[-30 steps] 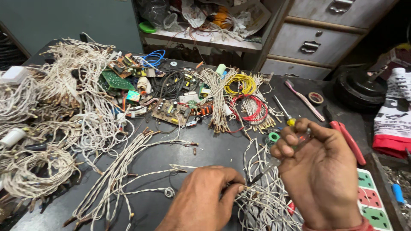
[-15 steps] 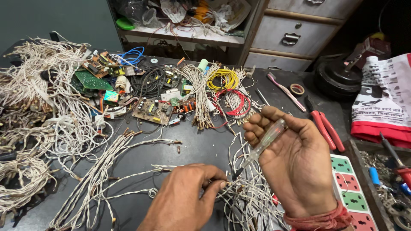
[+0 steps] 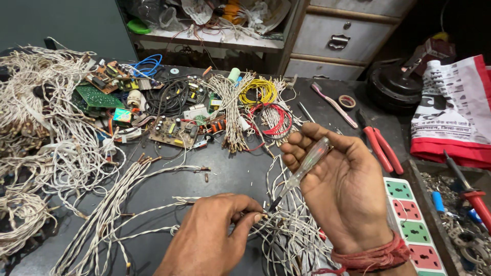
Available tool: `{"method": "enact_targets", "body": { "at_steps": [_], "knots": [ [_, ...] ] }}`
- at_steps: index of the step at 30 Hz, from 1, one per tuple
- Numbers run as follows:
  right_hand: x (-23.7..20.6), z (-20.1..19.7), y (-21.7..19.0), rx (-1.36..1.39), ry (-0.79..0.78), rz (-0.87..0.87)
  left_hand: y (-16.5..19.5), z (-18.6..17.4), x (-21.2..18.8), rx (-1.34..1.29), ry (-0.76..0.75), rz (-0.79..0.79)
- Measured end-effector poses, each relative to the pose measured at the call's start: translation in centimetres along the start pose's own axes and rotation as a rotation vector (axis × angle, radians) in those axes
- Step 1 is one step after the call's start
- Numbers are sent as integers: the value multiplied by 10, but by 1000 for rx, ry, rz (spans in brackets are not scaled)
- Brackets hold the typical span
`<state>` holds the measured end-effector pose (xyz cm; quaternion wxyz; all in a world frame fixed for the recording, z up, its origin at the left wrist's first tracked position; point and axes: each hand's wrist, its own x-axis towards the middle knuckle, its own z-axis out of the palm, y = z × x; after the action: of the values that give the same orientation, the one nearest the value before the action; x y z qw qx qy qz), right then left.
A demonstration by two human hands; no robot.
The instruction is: The person uses a screwdriver to repeatedly press and adjust small cylindrical components on the ends of white electrical wires. They handle the wires one at a time, separating them from a tangled pile on the workbench and placing them back down after adjustment.
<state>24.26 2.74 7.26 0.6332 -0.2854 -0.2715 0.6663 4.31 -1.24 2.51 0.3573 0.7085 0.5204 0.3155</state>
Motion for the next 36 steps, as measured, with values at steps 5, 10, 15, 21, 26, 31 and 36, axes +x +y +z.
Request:
{"method": "enact_targets", "body": {
  "at_steps": [5,10,15,21,26,31,36],
  "knots": [
    [1,0,-1,-14,44,-9,5,-3,-1,-2,2,-33],
    [1,-1,-3,1,-35,-2,10,-5,-5,-4,63,6],
    [-1,-3,-3,-32,-51,2,13,-7,-6,-23,74,32],
    [0,-2,-5,-16,-96,4,16,-8,-5,2,52,-8],
    [0,-3,-5,-24,-92,7,18,-8,-4,-8,52,-27],
    [0,-4,-6,-26,-92,12,17,-7,-5,-19,56,-8],
    [-2,-1,-7,-29,-105,4,16,-6,-5,-29,71,26]
  ]
}}
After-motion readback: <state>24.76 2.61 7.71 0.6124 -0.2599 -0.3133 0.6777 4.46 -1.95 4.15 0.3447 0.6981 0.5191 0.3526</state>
